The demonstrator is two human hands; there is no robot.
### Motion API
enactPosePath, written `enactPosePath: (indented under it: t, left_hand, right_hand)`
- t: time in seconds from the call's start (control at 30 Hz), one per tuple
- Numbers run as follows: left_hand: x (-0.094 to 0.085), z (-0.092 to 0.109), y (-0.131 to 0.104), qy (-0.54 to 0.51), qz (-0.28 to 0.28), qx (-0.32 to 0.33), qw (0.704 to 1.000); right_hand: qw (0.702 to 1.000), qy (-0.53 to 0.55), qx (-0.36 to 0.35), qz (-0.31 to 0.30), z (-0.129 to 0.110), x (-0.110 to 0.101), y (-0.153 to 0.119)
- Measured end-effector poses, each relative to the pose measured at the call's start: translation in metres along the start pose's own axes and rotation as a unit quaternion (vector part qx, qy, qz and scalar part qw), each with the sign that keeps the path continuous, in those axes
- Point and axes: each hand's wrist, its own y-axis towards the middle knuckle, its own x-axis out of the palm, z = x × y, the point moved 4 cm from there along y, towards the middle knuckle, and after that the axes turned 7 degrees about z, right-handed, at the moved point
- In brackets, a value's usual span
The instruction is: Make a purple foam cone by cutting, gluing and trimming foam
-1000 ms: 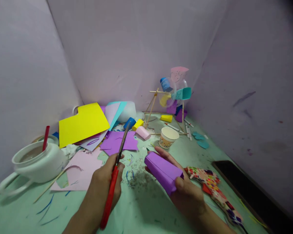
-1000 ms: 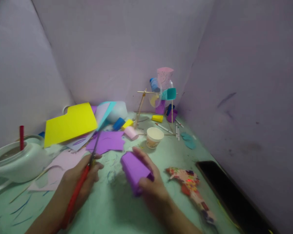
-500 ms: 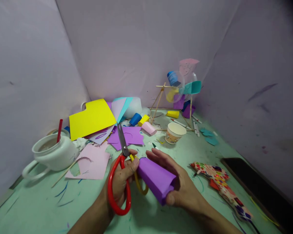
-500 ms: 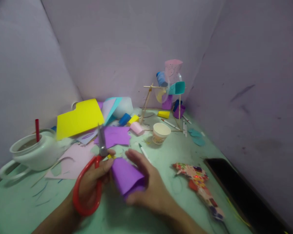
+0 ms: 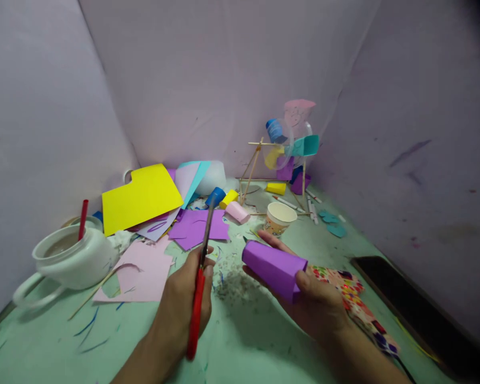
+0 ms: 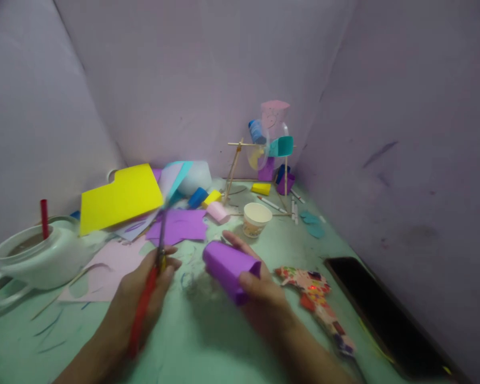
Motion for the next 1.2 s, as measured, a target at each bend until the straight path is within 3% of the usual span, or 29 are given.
enactPosePath:
  t: [0.1,0.33,0.77,1.03,1.2]
  left_hand:
    - [0.005,0.0,-0.003,0.07,-0.053,0.063,0.994]
    - [0.02,0.008,-0.015,0.049,-0.069,0.044,0.995]
    - [0.021,0.006,-0.018,0.071,-0.043,0.03,0.996]
    - [0.022,0.002,-0.015,0.12,-0.104,0.014,0.987]
    - [0.02,0.002,-0.015,0.127,-0.108,0.002,0.986]
  right_hand:
    - [1.0,0.026,-0.015,0.009,-0.004,-0.003,0.002]
    - [1.0,0.005,-0.02,-0.003,0.001,0.003,-0.002]
    - [0.999,0.044,-0.027,-0.007,0.008,0.005,-0.007]
    - [0.999,0.048,-0.018,-0.01,0.01,0.005,-0.007]
    - [0.999,0.048,-0.006,-0.017,0.011,0.004,-0.006]
